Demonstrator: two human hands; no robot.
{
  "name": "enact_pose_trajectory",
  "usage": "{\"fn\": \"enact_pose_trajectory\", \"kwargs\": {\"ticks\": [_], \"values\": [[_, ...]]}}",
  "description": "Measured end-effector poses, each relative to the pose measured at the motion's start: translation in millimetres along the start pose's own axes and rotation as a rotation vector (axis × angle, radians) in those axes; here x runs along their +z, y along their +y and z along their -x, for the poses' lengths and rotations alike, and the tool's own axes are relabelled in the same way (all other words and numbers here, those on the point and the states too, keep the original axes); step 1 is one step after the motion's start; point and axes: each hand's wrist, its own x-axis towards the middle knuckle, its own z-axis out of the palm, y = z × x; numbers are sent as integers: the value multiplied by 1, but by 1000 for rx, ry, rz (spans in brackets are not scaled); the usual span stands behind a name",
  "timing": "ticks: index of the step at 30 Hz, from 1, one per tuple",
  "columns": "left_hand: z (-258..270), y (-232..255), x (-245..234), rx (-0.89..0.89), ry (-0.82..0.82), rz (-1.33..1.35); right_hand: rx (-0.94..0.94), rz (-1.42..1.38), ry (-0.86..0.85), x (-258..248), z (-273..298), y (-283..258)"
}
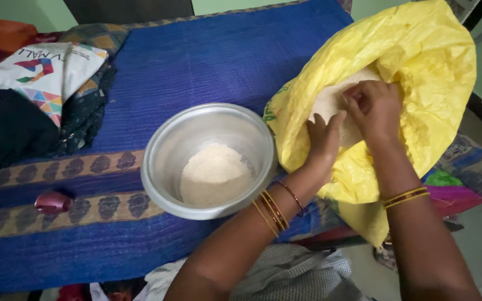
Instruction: The person repeatedly scoops rice from a large yellow sack using a small metal cup and pours it into a silver metal bowl. The person continues this process until the bowl is nearly full.
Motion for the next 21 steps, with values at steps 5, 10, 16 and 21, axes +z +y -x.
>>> {"fn": "enact_pose_trajectory", "kwargs": {"ticks": [5,10,16,21], "values": [[-28,-30,2,165,253,-217,-109,26,100,-13,1,-12],[-48,-42,-4,262,285,-185,-48,73,128,-7,3,-9],[-62,-28,-8,198,209,-34,90,-77,-11,-4,4,-9],[-73,-42,-9,266,221,-184,132,-124,70,-10,4,-13]]}}
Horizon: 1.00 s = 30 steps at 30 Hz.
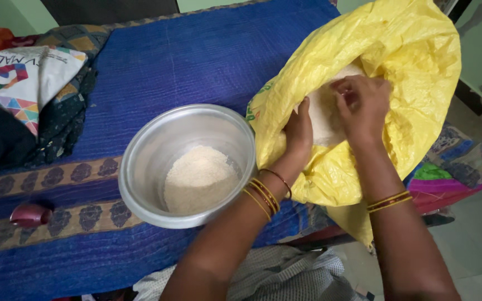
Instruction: The person repeatedly scoops rice from a large yellow sack using a small metal cup and pours it into a silver metal bowl. The person continues this process until the bowl is nearly full.
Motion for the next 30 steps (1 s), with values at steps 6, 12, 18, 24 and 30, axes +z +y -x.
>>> {"fn": "enact_pose_trajectory", "kwargs": {"ticks": [6,12,18,24,30], "values": [[-3,-15,4,19,70,-133,-76,254,61,3,1,3],[1,9,-6,-77,-52,156,123,11,-28,4,1,1],[3,9,-2,-113,40,20,-61,245,40,1,2,1],[-18,-23,18,-9,10,-263,286,-101,-232,12,2,17],[-36,-16,53,271,-149,-547,462,-442,-180,23,4,50]]}}
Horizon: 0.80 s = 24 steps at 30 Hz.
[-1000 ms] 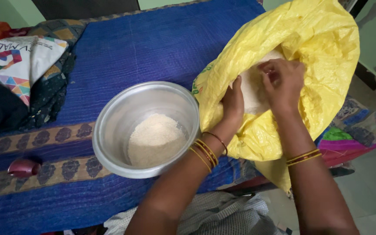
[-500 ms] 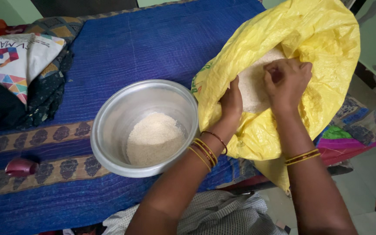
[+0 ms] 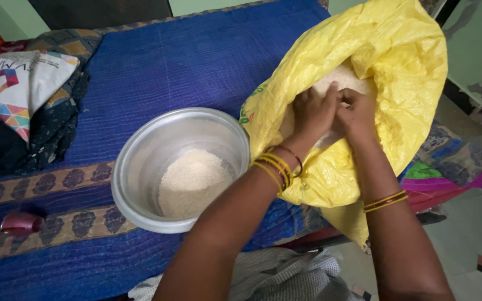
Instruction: The person repeatedly scoops rice from a large yellow sack using a small metal cup and pours it into a silver metal bowl. The person continues this process until the bowl is nearly full.
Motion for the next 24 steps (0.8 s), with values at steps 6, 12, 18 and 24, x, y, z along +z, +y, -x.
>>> {"fn": "enact_pose_trajectory", "kwargs": {"ticks": [6,12,18,24], "values": [[-57,55,-26,-47,-347,-3,167,-519,49,-4,-10,19],[-83,76,-85,-43,-607,317,202,-604,99,-4,-12,22],[1,84,-169,89,-805,555,193,-540,71,-11,-7,8],[85,69,-322,397,-722,420,163,-400,77,-31,8,-7]]}}
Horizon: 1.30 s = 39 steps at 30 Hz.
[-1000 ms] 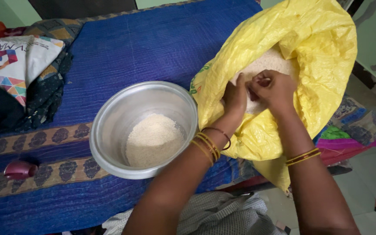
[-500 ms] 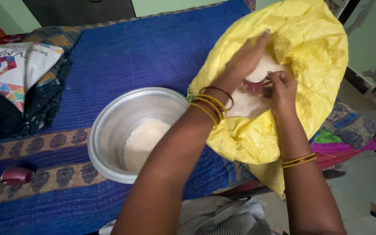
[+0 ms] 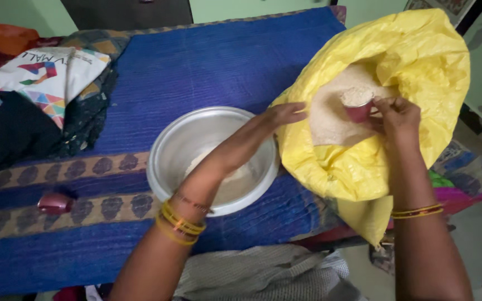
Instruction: The person repeatedly scoops rice from a large yellow sack using a small metal cup and pours it into a silver metal bowl. The person continues this process until the bowl is nearly full.
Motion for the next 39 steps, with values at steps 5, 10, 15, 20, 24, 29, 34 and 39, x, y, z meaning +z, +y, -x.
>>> {"fn": "enact_pose_trajectory", "kwargs": {"ticks": [5,10,15,20,24,29,34,39], "values": [[63,26,-21,-180,174,-80,-46,368,90,-2,-6,-11],[103,24,-45,-278,312,-60,25,94,22,-10,4,-28],[130,5,-65,-356,530,-133,38,54,54,-5,14,-73],[145,-28,-80,-420,793,-187,-145,38,-73,26,38,-128],[157,-57,-89,-275,947,-59,-189,-45,-256,79,62,-141],[173,-75,-101,-245,1029,-139,-31,-171,-397,169,82,-117],[183,-87,-105,-312,1068,-200,140,-310,-434,251,114,-61],[184,-109,-102,-527,1091,-288,283,-157,-520,296,126,20]]}}
